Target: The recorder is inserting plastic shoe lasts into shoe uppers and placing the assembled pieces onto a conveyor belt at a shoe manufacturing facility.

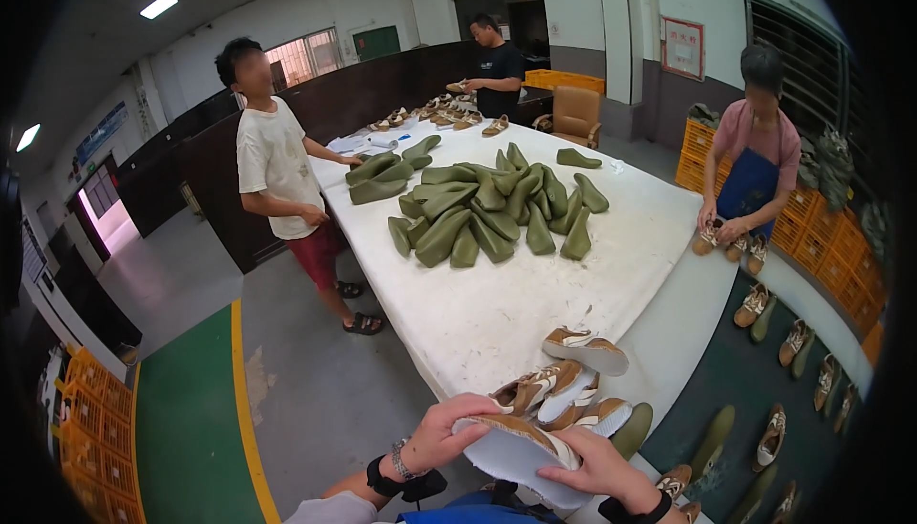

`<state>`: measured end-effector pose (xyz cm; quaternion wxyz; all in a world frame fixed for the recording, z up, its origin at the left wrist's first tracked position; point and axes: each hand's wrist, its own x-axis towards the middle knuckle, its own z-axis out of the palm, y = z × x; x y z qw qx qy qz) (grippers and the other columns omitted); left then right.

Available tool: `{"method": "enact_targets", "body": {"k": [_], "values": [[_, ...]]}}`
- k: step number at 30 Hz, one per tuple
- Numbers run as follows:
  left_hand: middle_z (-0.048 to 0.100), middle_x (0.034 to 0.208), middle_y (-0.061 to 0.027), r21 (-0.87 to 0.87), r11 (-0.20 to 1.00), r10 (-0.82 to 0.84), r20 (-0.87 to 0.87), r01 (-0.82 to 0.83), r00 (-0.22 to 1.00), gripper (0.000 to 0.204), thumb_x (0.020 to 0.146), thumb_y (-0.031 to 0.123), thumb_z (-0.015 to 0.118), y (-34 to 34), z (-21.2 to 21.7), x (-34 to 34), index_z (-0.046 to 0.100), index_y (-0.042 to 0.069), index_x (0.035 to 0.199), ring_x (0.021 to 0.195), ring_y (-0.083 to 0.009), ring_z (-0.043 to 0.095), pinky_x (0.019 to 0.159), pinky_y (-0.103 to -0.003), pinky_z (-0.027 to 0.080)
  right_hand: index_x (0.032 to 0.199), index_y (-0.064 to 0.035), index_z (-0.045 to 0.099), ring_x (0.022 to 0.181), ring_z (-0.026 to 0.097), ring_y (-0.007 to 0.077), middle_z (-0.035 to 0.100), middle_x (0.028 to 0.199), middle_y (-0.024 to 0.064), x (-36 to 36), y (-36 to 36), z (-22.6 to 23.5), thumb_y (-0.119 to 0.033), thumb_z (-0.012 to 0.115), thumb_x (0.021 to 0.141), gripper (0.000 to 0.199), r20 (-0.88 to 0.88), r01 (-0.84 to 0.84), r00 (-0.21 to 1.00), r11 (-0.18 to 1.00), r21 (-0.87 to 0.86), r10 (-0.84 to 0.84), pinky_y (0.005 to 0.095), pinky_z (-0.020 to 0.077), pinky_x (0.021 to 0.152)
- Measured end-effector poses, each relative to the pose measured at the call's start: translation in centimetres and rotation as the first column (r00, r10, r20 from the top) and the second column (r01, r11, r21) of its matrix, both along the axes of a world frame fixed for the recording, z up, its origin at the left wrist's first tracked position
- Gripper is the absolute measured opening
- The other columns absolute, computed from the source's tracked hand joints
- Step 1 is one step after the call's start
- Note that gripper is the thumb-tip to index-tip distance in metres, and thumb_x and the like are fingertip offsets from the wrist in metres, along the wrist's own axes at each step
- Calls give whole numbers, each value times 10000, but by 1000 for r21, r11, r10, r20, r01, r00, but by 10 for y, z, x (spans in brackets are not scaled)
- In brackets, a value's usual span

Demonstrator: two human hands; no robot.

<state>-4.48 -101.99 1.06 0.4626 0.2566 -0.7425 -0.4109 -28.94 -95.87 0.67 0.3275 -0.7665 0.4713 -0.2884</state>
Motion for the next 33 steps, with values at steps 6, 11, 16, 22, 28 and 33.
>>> {"method": "enact_targets", "body": {"k": [6, 11, 16, 22, 28, 33], "values": [[633, 818, -66, 245, 959, 138, 19, -138, 990, 172, 859, 133, 555, 14, -21, 9, 638, -15, 891, 749, -118, 579, 663, -246, 461, 1126, -4, 549, 975, 546, 278, 575, 1052, 170, 11, 11, -17, -345, 696, 740, 536, 56, -38, 998, 990, 138, 30, 337, 425, 847], [617, 783, -19, 511, 842, 238, -70, -170, 969, 252, 902, 200, 516, 4, -37, 19, 642, -16, 871, 736, -63, 533, 637, -214, 437, 1171, 11, 506, 1033, 509, 211, 529, 1119, 133, 17, 9, -16, -216, 673, 765, 494, 272, -60, 962, 983, 173, 11, 309, 396, 879], [604, 931, -60, 716, 697, 412, -444, 39, 795, 360, 936, 294, 445, -4, -44, 5, 525, -5, 1118, 819, -113, 567, 750, -262, 462, 1160, 18, 510, 981, 534, 239, 532, 1031, 152, 37, -8, -12, -191, 679, 752, 489, 298, 187, 943, 976, -110, -147, 313, 425, 843], [577, 941, -94, 643, 703, 361, -692, 306, 625, 251, 915, 217, 427, -30, -64, 25, 507, 6, 1026, 865, -203, 570, 773, -342, 481, 1163, -15, 519, 950, 545, 289, 502, 1084, 178, 63, -8, -9, -186, 687, 731, 494, 229, -22, 973, 997, -77, 39, 332, 460, 799], [554, 887, -86, 451, 681, 90, -833, 577, 546, 257, 867, 266, 492, -53, -115, 24, 508, 25, 957, 828, -202, 558, 748, -330, 474, 1269, -66, 415, 873, 582, 271, 565, 1014, 130, 75, -20, -23, -56, 655, 678, 639, 16, -26, 999, 882, -470, 38, 304, 474, 778], [555, 948, -87, 287, 638, -200, -834, 714, 514, 309, 860, 297, 512, -59, -113, 0, 499, 34, 1022, 917, -202, 549, 785, -338, 452, 1221, -65, 450, 789, 593, 285, 574, 931, 142, 87, -20, -37, -44, 658, 655, 603, 268, 163, 960, 941, -298, -82, 323, 485, 674]]}}
